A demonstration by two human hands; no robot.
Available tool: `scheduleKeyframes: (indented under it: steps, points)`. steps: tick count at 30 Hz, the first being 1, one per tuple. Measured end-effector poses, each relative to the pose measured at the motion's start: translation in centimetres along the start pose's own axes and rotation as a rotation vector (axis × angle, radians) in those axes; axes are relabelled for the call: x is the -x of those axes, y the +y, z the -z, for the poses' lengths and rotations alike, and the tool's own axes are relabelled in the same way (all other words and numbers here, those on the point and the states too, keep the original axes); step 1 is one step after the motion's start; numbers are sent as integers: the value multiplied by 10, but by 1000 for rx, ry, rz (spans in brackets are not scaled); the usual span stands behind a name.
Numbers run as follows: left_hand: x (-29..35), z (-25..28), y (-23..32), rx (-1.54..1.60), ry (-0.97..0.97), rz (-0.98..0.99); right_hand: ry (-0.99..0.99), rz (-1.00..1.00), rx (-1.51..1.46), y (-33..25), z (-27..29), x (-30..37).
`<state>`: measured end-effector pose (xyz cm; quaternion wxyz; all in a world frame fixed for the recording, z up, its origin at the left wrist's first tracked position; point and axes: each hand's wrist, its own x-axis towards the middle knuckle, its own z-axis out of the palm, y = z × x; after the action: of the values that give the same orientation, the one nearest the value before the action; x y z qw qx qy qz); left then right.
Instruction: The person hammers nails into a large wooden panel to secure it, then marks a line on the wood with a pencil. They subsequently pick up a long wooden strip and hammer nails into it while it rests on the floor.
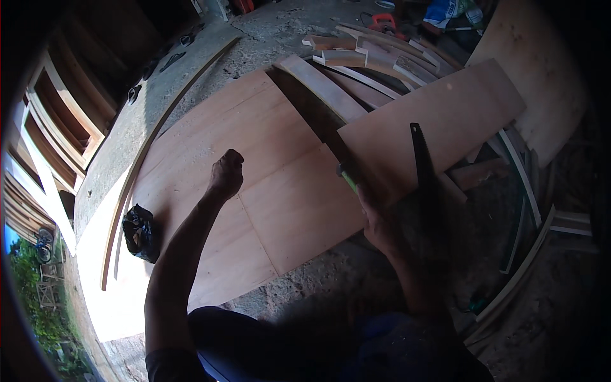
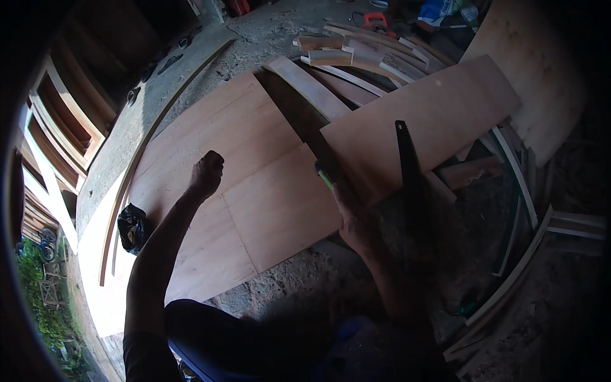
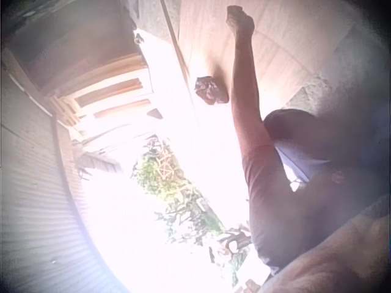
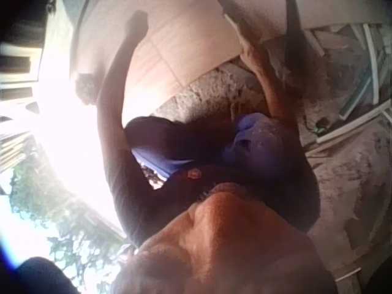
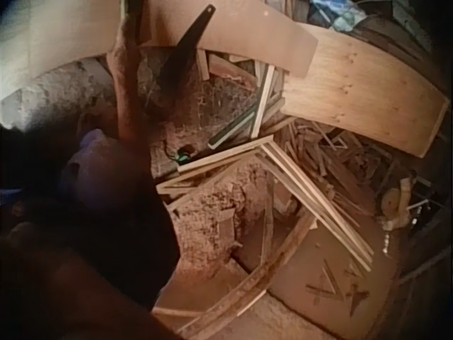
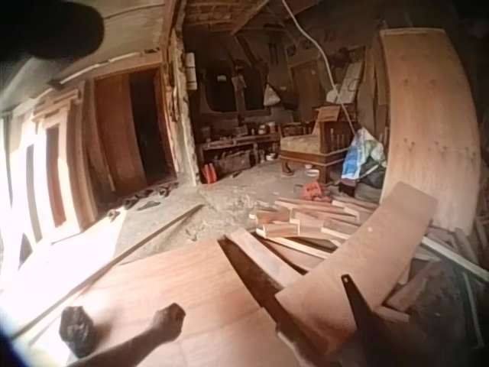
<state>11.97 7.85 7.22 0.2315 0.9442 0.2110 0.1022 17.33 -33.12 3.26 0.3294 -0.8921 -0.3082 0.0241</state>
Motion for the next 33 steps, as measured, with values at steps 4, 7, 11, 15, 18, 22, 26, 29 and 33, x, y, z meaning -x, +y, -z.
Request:
scheduleKeyframes:
  steps: [4, 7, 11, 15, 18, 22, 26, 29, 33]
  points:
    - [-19, -69, 77, 171, -123, -4, 141, 78, -73, 9, -13, 1]
    - [-2, -121, 117, 422, -40, -60, 115, -7, -129, 18, -12, 6]
    - [18, -184, 139, 530, 247, -43, 76, -91, -203, 7, 9, 16]
    - [25, -209, 143, 298, 458, -120, 126, -61, -233, 10, 20, 25]
    - [26, -209, 144, 331, 455, -99, 84, -99, -240, 4, 28, 23]
    - [26, -208, 141, 337, 436, -96, 102, -41, -213, -5, 24, 10]
    - [26, -205, 142, 379, 446, -120, 98, 15, -179, -3, 16, -2]
    - [27, -204, 149, 391, 471, -107, 99, 64, -126, -7, 19, -11]
    - [28, -205, 146, 371, 351, -36, 117, 137, -57, -15, 22, -23]
